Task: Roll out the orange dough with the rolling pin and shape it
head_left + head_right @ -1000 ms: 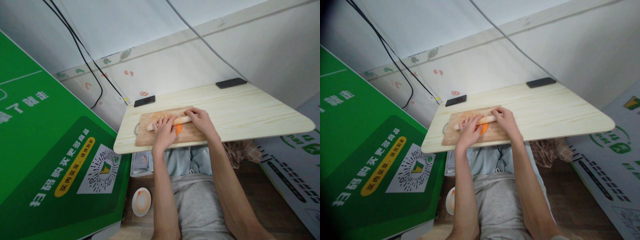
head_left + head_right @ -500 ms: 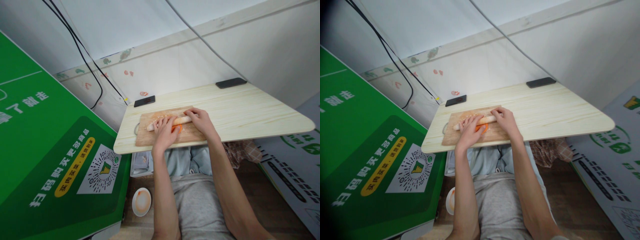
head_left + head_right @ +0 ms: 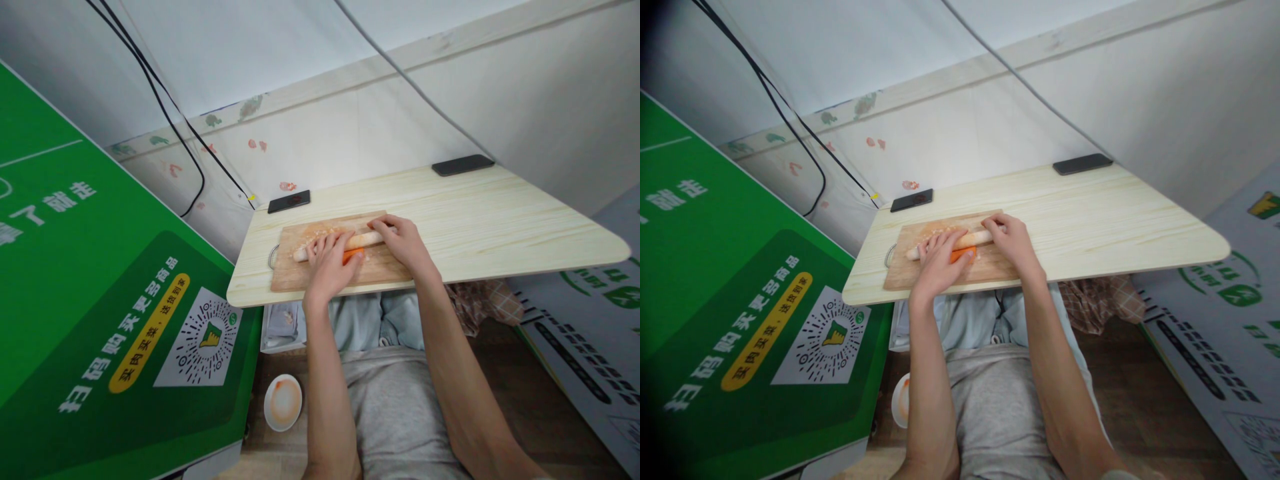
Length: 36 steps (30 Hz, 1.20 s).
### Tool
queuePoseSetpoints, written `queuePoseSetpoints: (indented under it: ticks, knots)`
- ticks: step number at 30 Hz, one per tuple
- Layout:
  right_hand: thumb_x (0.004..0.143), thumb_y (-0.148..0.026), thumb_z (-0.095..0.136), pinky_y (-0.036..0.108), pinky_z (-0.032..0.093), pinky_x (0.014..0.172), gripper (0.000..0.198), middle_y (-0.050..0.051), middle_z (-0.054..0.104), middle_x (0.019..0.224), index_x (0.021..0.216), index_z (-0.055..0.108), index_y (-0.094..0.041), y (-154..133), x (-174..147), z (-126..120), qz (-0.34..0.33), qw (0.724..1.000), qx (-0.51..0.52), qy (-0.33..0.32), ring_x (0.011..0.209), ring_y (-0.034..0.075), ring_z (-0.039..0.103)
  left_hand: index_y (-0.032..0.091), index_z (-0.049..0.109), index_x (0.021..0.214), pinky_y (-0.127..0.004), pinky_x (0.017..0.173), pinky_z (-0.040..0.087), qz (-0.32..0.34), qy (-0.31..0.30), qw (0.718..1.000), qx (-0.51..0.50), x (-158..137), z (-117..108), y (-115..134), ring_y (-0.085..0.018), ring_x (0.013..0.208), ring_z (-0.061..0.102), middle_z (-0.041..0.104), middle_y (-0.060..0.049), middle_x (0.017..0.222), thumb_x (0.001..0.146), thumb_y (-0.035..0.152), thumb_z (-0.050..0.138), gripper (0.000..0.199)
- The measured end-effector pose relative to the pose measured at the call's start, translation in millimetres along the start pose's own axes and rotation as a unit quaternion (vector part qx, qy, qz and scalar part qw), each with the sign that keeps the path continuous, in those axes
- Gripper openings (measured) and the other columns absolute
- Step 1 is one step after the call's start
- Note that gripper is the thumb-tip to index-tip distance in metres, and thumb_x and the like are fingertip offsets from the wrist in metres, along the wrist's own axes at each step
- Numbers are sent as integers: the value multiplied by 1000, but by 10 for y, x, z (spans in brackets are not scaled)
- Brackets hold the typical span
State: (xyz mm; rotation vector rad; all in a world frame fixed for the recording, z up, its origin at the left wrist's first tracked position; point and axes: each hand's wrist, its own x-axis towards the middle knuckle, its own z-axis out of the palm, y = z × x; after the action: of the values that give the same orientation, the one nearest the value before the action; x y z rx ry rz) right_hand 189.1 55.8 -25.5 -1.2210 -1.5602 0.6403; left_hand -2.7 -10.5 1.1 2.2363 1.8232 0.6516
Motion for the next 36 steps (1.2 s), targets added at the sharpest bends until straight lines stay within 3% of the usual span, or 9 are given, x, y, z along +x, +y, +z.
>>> queuePoseSetpoints:
  ticks: [36]
  knots:
    - [93, -43, 62, 44, 55, 99, 28, 9, 86, 99, 87, 81, -24, 0, 0, 10, 1, 1000, 12, 4, 100, 31, 75, 36, 69, 147, -51, 125, 33, -17, 21, 1000, 2, 76, 37, 20, -30, 147, 53, 70, -1, 155, 110, 42, 63, 39]
